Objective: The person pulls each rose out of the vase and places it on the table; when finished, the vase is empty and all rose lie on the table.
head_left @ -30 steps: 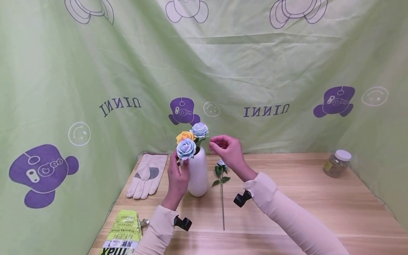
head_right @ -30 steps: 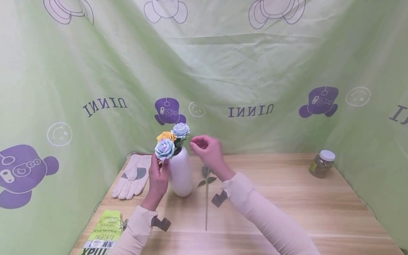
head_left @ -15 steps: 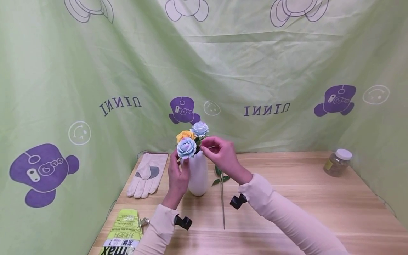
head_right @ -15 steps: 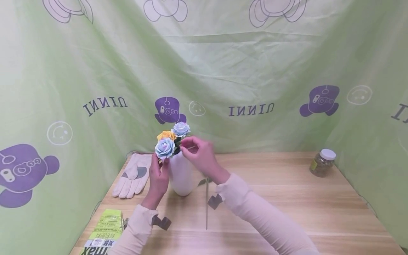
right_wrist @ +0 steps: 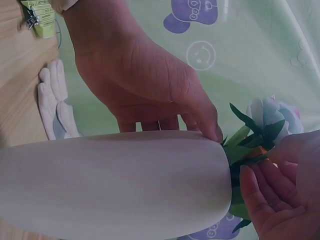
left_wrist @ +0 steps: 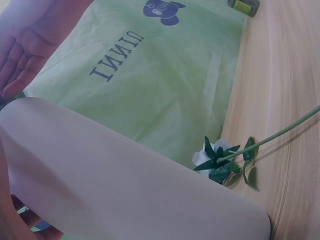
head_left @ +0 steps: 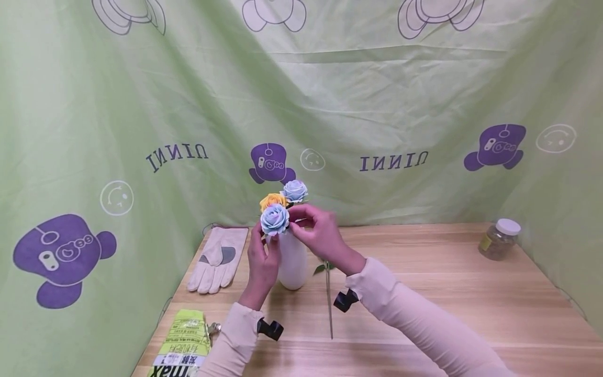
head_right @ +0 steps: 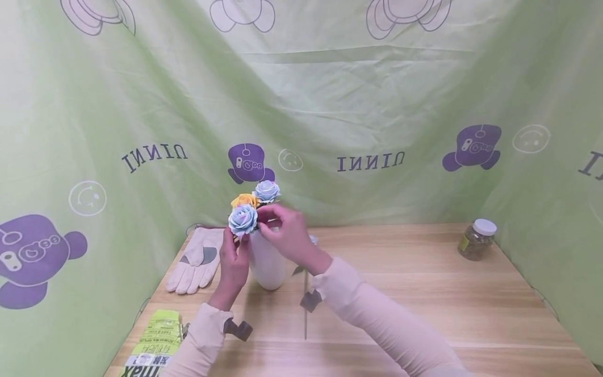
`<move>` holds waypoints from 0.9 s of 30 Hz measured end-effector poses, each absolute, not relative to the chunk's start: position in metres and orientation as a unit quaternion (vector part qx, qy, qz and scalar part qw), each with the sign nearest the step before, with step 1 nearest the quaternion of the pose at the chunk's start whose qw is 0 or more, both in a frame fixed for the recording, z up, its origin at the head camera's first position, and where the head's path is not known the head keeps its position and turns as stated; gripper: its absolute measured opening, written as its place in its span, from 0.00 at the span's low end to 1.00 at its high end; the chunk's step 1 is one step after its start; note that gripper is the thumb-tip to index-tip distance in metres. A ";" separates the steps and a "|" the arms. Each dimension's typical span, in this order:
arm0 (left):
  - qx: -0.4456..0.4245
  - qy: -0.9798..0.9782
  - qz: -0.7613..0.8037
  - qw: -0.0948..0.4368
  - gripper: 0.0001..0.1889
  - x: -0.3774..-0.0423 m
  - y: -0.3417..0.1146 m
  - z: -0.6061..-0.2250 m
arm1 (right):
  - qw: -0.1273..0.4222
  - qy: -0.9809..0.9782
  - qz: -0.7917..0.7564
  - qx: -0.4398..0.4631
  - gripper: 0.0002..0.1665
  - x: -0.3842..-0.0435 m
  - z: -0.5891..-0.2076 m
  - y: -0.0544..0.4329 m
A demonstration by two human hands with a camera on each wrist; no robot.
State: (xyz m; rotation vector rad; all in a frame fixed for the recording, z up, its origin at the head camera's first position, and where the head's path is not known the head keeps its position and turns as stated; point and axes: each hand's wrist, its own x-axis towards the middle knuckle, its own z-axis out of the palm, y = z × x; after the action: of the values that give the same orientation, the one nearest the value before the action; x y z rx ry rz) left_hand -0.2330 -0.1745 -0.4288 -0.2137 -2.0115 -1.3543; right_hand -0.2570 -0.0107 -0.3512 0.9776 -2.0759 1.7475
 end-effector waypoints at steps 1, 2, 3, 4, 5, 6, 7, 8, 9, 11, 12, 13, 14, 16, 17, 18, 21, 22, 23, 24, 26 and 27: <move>-0.084 -0.776 -0.520 0.347 0.24 -0.233 -0.175 -0.429 | 0.127 -0.713 0.601 0.338 0.18 -0.257 -0.351 -0.011; -0.084 -0.776 -0.519 0.349 0.24 -0.233 -0.175 -0.429 | 0.126 -0.713 0.600 0.340 0.19 -0.257 -0.351 -0.012; -0.085 -0.776 -0.518 0.350 0.24 -0.233 -0.175 -0.429 | 0.126 -0.713 0.598 0.343 0.19 -0.257 -0.352 -0.013; -0.085 -0.777 -0.517 0.350 0.24 -0.233 -0.175 -0.429 | 0.126 -0.714 0.596 0.345 0.20 -0.257 -0.352 -0.014; -0.085 -0.776 -0.518 0.349 0.24 -0.233 -0.175 -0.429 | 0.126 -0.717 0.592 0.347 0.21 -0.257 -0.353 -0.015; -0.085 -0.776 -0.518 0.348 0.24 -0.232 -0.175 -0.429 | 0.127 -0.719 0.588 0.349 0.22 -0.257 -0.353 -0.015; -0.084 -0.777 -0.518 0.348 0.24 -0.232 -0.175 -0.430 | 0.127 -0.721 0.584 0.350 0.22 -0.257 -0.353 -0.016; -0.083 -0.777 -0.518 0.348 0.24 -0.233 -0.175 -0.430 | 0.127 -0.724 0.580 0.352 0.23 -0.257 -0.353 -0.016; -0.083 -0.778 -0.517 0.348 0.24 -0.233 -0.175 -0.430 | 0.126 -0.727 0.576 0.353 0.24 -0.257 -0.353 -0.017; -0.082 -0.779 -0.515 0.347 0.24 -0.233 -0.175 -0.430 | 0.122 -0.731 0.569 0.355 0.26 -0.257 -0.353 -0.018; -0.082 -0.780 -0.514 0.348 0.23 -0.233 -0.175 -0.430 | 0.120 -0.734 0.567 0.355 0.27 -0.257 -0.352 -0.018; -0.081 -0.780 -0.513 0.348 0.23 -0.233 -0.175 -0.430 | 0.117 -0.736 0.564 0.355 0.29 -0.256 -0.351 -0.019; -0.081 -0.781 -0.512 0.349 0.23 -0.233 -0.174 -0.430 | 0.115 -0.739 0.562 0.355 0.30 -0.256 -0.350 -0.019; -0.079 -0.781 -0.510 0.351 0.23 -0.233 -0.174 -0.430 | 0.111 -0.743 0.557 0.354 0.31 -0.255 -0.349 -0.020; -0.078 -0.781 -0.508 0.353 0.23 -0.233 -0.174 -0.430 | 0.111 -0.744 0.555 0.354 0.31 -0.255 -0.349 -0.021; -0.079 -0.781 -0.507 0.356 0.23 -0.233 -0.174 -0.430 | 0.111 -0.746 0.553 0.354 0.32 -0.254 -0.348 -0.022; -0.081 -0.780 -0.503 0.363 0.23 -0.232 -0.174 -0.430 | 0.116 -0.750 0.547 0.354 0.33 -0.254 -0.349 -0.024; -0.083 -0.780 -0.502 0.366 0.23 -0.232 -0.174 -0.430 | 0.118 -0.750 0.546 0.353 0.33 -0.254 -0.349 -0.024; -0.084 -0.779 -0.502 0.367 0.23 -0.233 -0.174 -0.430 | 0.120 -0.751 0.545 0.353 0.33 -0.253 -0.349 -0.025; -0.085 -0.779 -0.501 0.368 0.23 -0.233 -0.174 -0.430 | 0.122 -0.751 0.545 0.352 0.33 -0.253 -0.349 -0.025; -0.084 -0.779 -0.502 0.367 0.23 -0.233 -0.173 -0.430 | 0.122 -0.750 0.548 0.348 0.33 -0.253 -0.349 -0.026; -0.083 -0.779 -0.503 0.366 0.23 -0.233 -0.173 -0.430 | 0.121 -0.750 0.551 0.346 0.32 -0.252 -0.349 -0.026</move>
State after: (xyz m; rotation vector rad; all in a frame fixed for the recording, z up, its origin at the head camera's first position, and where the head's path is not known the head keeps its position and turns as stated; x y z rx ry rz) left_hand -0.2329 -0.1731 -0.4304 -0.2130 -2.0026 -1.2928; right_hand -0.2522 -0.0256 -0.3487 1.0093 -2.1886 1.6101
